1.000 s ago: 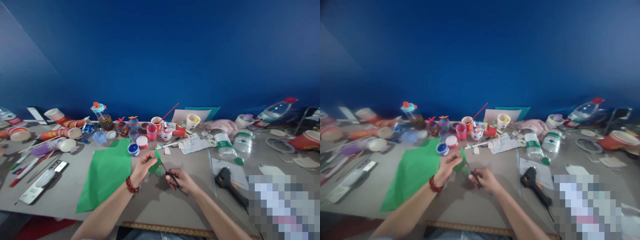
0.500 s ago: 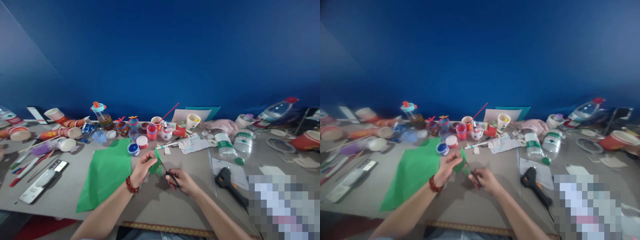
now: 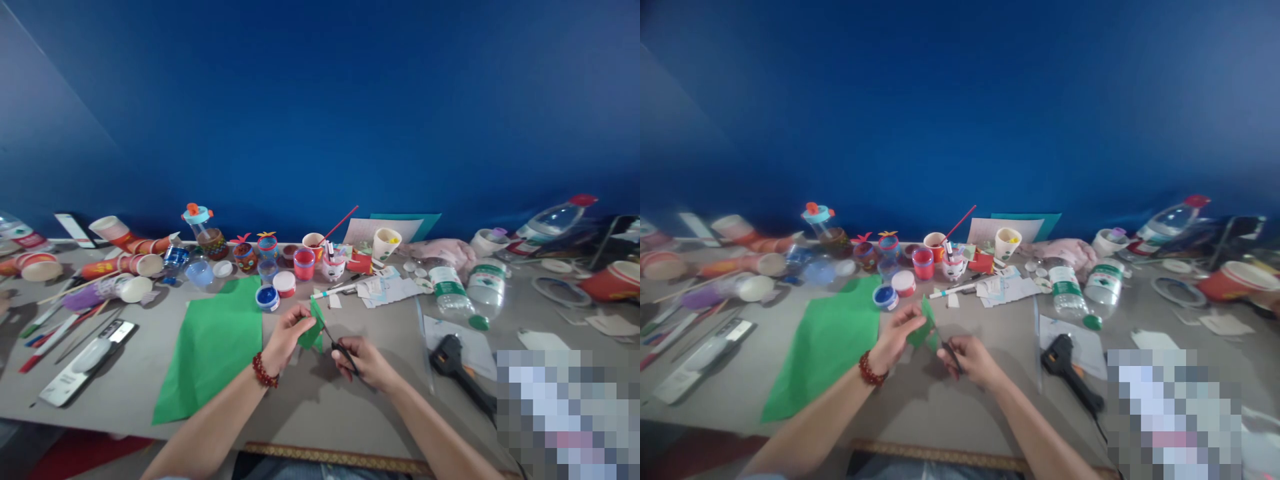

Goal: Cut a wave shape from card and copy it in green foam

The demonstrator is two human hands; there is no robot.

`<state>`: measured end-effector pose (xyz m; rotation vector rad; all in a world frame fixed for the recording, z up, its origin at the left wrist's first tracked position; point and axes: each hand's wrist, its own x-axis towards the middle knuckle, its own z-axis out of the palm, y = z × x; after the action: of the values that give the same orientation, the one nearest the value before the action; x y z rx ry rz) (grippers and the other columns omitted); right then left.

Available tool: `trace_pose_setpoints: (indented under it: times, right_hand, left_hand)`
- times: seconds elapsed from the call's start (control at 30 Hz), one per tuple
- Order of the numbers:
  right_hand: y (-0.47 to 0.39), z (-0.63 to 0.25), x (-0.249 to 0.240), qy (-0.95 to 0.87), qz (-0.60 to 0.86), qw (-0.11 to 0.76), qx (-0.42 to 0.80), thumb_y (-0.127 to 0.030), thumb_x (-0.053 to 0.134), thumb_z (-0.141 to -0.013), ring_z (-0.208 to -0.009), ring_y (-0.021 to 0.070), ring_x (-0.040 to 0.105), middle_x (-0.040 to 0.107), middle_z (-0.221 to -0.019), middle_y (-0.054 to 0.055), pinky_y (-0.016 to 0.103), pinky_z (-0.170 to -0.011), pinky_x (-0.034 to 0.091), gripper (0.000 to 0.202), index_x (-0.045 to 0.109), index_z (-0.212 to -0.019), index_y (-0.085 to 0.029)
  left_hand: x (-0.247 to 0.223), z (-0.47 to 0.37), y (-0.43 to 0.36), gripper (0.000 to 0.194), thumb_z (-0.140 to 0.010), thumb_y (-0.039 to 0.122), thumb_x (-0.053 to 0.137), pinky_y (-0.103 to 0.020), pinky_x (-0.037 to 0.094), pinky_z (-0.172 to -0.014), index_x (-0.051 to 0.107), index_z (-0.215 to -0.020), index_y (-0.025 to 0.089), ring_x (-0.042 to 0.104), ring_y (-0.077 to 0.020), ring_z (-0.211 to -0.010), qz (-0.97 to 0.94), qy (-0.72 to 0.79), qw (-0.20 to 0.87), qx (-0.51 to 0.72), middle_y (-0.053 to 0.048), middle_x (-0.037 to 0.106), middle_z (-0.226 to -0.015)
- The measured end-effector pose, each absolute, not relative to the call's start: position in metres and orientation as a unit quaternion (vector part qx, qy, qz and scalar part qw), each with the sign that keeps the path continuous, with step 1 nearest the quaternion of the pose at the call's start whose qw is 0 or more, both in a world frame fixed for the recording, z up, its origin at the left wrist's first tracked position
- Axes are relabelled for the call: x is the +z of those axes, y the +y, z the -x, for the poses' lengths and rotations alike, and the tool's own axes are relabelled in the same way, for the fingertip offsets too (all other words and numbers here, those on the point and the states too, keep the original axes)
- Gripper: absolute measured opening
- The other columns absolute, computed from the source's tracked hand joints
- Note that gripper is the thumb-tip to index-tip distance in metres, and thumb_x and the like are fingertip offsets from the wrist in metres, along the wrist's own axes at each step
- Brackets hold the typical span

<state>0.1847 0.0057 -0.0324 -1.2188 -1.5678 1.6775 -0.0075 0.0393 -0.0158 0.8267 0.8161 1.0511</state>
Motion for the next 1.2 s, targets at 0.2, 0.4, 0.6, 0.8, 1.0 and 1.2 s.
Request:
trace_pose_setpoints:
  times: [0.2,0.4,0.6,0.8,1.0,1.2]
  right_hand:
    - [0.0058,-0.1849,-0.0328,-0.587,0.453,0.270,0.614,-0.066,0.058,-0.073,-0.040,0.0084,0.041,0.051,-0.044,-0.003,0.021,-0.044,0.028,0.052,0.049,-0.059,-0.018]
    - [0.0053,-0.1844,-0.0300,-0.592,0.461,0.270,0.603,-0.067,0.057,-0.073,-0.040,0.0082,0.041,0.051,-0.043,-0.003,0.021,-0.045,0.029,0.053,0.048,-0.057,-0.017]
    - [0.0055,-0.1852,-0.0319,-0.583,0.451,0.271,0.619,-0.066,0.060,-0.071,-0.039,0.0083,0.042,0.053,-0.044,-0.002,0.021,-0.044,0.028,0.052,0.050,-0.060,-0.016]
    - [0.0055,-0.1851,-0.0346,-0.588,0.450,0.274,0.615,-0.064,0.059,-0.074,-0.039,0.0080,0.041,0.052,-0.043,-0.003,0.021,-0.044,0.027,0.050,0.049,-0.060,-0.017]
    - [0.0047,-0.1845,-0.0331,-0.592,0.455,0.274,0.607,-0.063,0.058,-0.075,-0.040,0.0084,0.042,0.052,-0.043,-0.003,0.022,-0.045,0.028,0.050,0.050,-0.060,-0.017]
    - [0.0052,-0.1836,-0.0305,-0.589,0.446,0.275,0.615,-0.066,0.058,-0.073,-0.039,0.0084,0.041,0.052,-0.043,-0.002,0.022,-0.044,0.027,0.052,0.050,-0.060,-0.017]
  left_hand:
    - [-0.0149,0.0076,0.0387,0.028,-0.068,0.029,0.075,-0.024,0.048,-0.062,0.051,-0.076,0.017,0.064,-0.0145,-0.062,-0.363,0.367,0.713,0.474,-0.001,0.068,-0.069]
    - [-0.0154,0.0077,0.0394,0.029,-0.067,0.029,0.076,-0.024,0.048,-0.061,0.051,-0.075,0.017,0.064,-0.0139,-0.062,-0.358,0.367,0.715,0.476,0.000,0.067,-0.070]
    - [-0.0141,0.0064,0.0387,0.029,-0.066,0.029,0.076,-0.023,0.046,-0.059,0.052,-0.073,0.016,0.063,-0.0134,-0.059,-0.364,0.376,0.707,0.475,0.000,0.066,-0.067]
    - [-0.0109,0.0052,0.0379,0.029,-0.067,0.029,0.076,-0.023,0.047,-0.059,0.051,-0.074,0.016,0.063,-0.0130,-0.060,-0.360,0.374,0.710,0.476,0.001,0.065,-0.066]
    - [-0.0140,0.0057,0.0379,0.028,-0.067,0.029,0.076,-0.023,0.046,-0.060,0.051,-0.074,0.016,0.062,-0.0129,-0.061,-0.355,0.374,0.714,0.474,0.001,0.065,-0.068]
    - [-0.0197,0.0058,0.0381,0.026,-0.067,0.028,0.076,-0.021,0.043,-0.058,0.053,-0.074,0.016,0.059,-0.0107,-0.061,-0.363,0.377,0.707,0.476,0.002,0.062,-0.067]
